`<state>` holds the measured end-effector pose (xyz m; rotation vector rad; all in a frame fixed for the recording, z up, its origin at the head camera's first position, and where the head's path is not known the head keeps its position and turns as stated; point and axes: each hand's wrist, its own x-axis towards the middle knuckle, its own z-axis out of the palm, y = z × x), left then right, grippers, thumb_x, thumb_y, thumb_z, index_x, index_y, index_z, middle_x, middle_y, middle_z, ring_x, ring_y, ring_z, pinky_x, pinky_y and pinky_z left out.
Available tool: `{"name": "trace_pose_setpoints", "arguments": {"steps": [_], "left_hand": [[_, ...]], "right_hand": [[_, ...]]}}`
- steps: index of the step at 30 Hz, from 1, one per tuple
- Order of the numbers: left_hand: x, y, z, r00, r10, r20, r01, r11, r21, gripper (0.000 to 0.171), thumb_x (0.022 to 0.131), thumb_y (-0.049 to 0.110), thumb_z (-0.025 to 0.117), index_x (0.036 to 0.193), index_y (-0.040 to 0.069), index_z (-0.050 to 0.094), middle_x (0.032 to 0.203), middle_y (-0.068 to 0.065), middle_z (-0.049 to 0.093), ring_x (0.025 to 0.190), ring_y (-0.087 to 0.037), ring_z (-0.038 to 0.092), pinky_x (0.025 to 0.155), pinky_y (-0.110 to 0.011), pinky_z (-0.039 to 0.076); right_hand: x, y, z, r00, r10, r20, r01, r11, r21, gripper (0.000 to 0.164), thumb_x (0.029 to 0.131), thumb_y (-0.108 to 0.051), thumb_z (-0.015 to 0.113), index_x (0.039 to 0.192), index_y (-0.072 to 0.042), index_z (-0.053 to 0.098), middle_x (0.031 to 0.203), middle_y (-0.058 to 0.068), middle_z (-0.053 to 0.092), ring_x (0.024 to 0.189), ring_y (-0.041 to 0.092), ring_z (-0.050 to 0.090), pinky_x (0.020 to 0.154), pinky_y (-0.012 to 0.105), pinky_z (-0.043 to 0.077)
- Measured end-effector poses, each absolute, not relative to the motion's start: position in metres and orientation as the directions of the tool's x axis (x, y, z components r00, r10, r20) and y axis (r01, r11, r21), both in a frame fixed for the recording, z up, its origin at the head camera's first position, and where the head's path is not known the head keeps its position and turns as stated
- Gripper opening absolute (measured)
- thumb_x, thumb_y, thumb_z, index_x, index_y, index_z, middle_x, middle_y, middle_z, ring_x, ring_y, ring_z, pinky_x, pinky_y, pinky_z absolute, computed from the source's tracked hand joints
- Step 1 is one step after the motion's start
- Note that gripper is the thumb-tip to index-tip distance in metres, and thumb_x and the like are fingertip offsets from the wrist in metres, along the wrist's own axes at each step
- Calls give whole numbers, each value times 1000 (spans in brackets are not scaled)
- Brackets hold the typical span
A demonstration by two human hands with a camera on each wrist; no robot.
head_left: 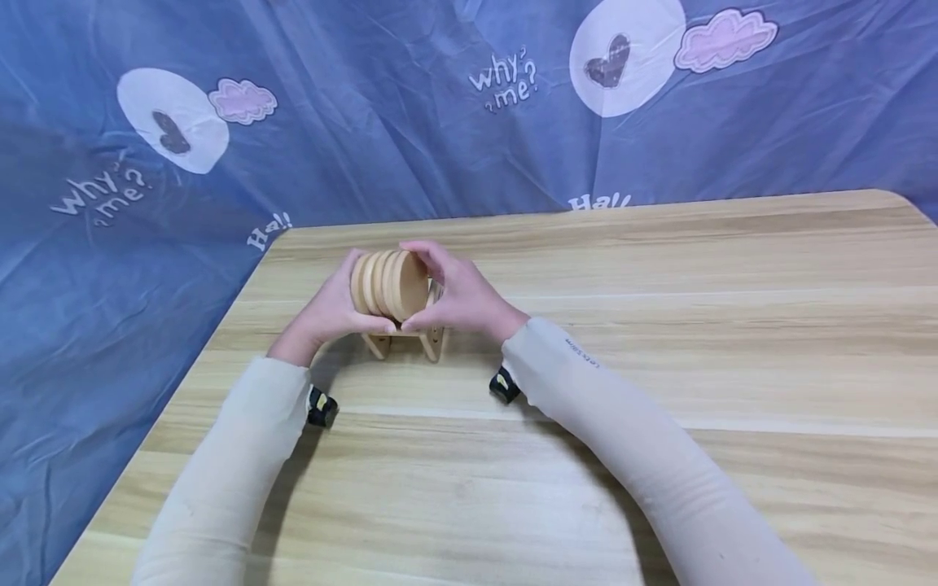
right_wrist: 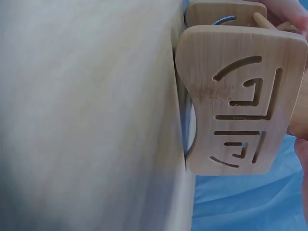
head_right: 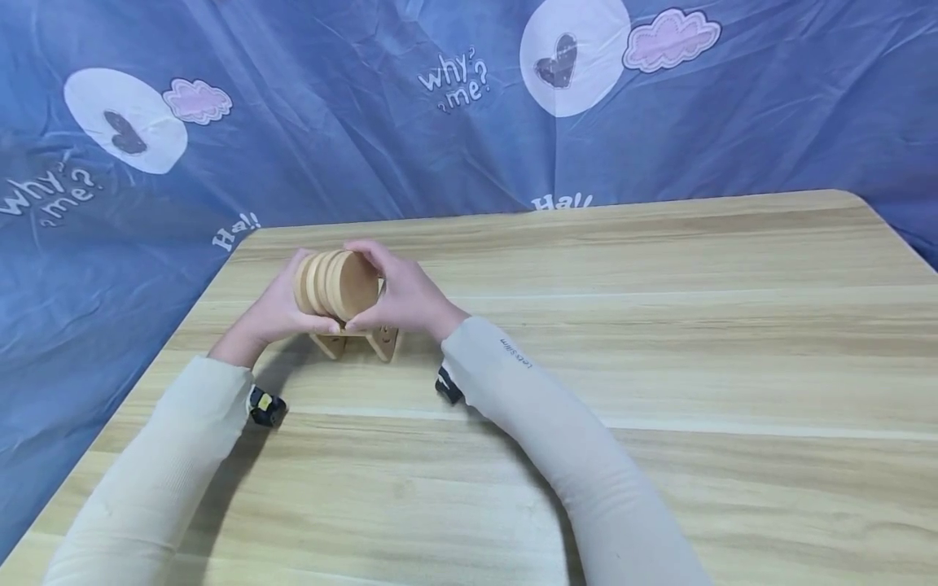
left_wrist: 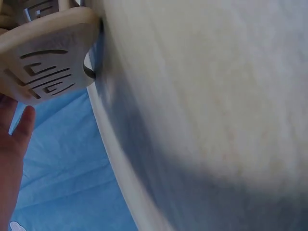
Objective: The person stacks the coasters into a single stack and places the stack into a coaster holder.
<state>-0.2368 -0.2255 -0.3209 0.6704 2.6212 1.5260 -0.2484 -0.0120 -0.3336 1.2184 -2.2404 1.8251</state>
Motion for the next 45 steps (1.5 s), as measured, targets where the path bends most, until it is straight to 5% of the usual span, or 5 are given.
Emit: {"name": "trace_pose_setpoints", "arguments": {"steps": [6, 18, 27, 35, 45], "left_hand": [[-238, -226, -320, -916, 373, 144, 337, 528, 779, 100, 48, 5, 90, 128, 2, 30, 121, -17, 51, 106, -26, 51, 103, -43, 37], [-241, -225, -320, -929, 359, 86, 302, 607, 735, 105, 52, 12, 90, 136, 7, 28, 123, -15, 50, 109, -29, 51, 103, -46, 36], [-240, -221, -320, -943, 333, 12, 241, 658, 713, 122, 59, 19, 88, 150, 17, 7, 142, -15, 39, 127, -31, 40, 112, -50, 20], [-241, -220, -315, -942, 332, -52, 221, 730, 647, 118, 61, 28, 86, 148, 4, 11, 137, -18, 42, 122, -33, 44, 109, -49, 27], [-237, -215, -312, -932, 347, -109, 178, 696, 695, 102, 68, 21, 83, 147, 9, 19, 130, -17, 48, 117, -32, 47, 107, -48, 31]], "right_hand": [[-252, -13, -336, -726, -543, 421, -529, 51, -847, 95, 53, -4, 88, 133, -5, 37, 137, 9, 48, 130, 14, 40, 106, 18, 31], [-255, -11, -339, -799, -540, 267, -457, 255, -852, 95, 58, -22, 88, 137, -11, 37, 141, 10, 45, 131, 15, 39, 107, 19, 31], [-256, -14, -331, -807, -533, 255, -513, 418, -749, 86, 60, -25, 83, 134, -13, 40, 121, 6, 58, 107, 17, 54, 92, 30, 45], [-257, -17, -331, -823, -533, 197, -478, 463, -746, 81, 59, -26, 82, 130, -14, 45, 112, 4, 59, 98, 16, 55, 85, 29, 48], [-260, -15, -329, -819, -547, 171, -467, 464, -753, 70, 57, -25, 82, 120, -17, 52, 104, -2, 59, 94, 17, 56, 80, 27, 49]]}}
